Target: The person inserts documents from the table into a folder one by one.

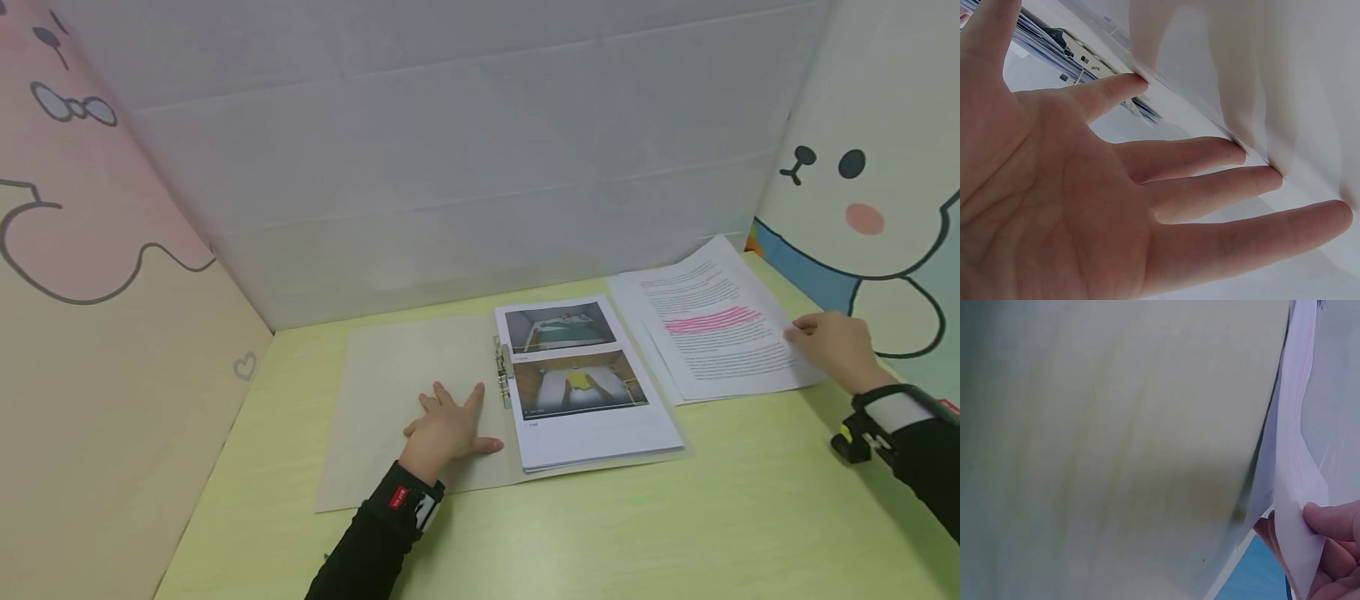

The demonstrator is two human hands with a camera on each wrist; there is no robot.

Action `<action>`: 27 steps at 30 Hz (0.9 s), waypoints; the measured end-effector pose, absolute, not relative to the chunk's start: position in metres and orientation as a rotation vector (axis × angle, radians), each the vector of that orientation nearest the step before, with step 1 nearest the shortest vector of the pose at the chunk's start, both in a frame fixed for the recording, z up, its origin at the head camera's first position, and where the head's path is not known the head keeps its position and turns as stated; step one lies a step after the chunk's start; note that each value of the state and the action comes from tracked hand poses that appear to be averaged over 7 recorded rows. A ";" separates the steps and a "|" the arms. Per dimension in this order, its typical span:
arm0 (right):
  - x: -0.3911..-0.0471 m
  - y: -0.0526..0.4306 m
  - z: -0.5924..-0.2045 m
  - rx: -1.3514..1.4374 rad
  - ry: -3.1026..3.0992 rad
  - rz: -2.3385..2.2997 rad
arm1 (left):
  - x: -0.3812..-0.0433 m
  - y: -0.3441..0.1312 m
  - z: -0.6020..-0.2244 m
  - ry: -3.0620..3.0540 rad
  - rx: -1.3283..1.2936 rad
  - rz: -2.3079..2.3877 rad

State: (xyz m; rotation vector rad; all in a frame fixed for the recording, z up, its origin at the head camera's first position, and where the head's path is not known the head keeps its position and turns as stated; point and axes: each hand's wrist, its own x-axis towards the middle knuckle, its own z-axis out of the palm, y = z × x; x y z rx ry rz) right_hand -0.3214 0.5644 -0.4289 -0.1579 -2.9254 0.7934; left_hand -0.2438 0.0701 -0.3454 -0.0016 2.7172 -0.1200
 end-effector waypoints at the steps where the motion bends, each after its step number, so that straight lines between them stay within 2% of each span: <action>1: -0.321 0.565 -0.429 -0.147 -2.906 0.796 | -0.244 0.070 -0.346 2.716 -0.001 -0.119; 27: -0.318 0.575 -0.434 -0.309 -2.851 1.030 | -0.244 0.069 -0.345 2.720 0.002 -0.092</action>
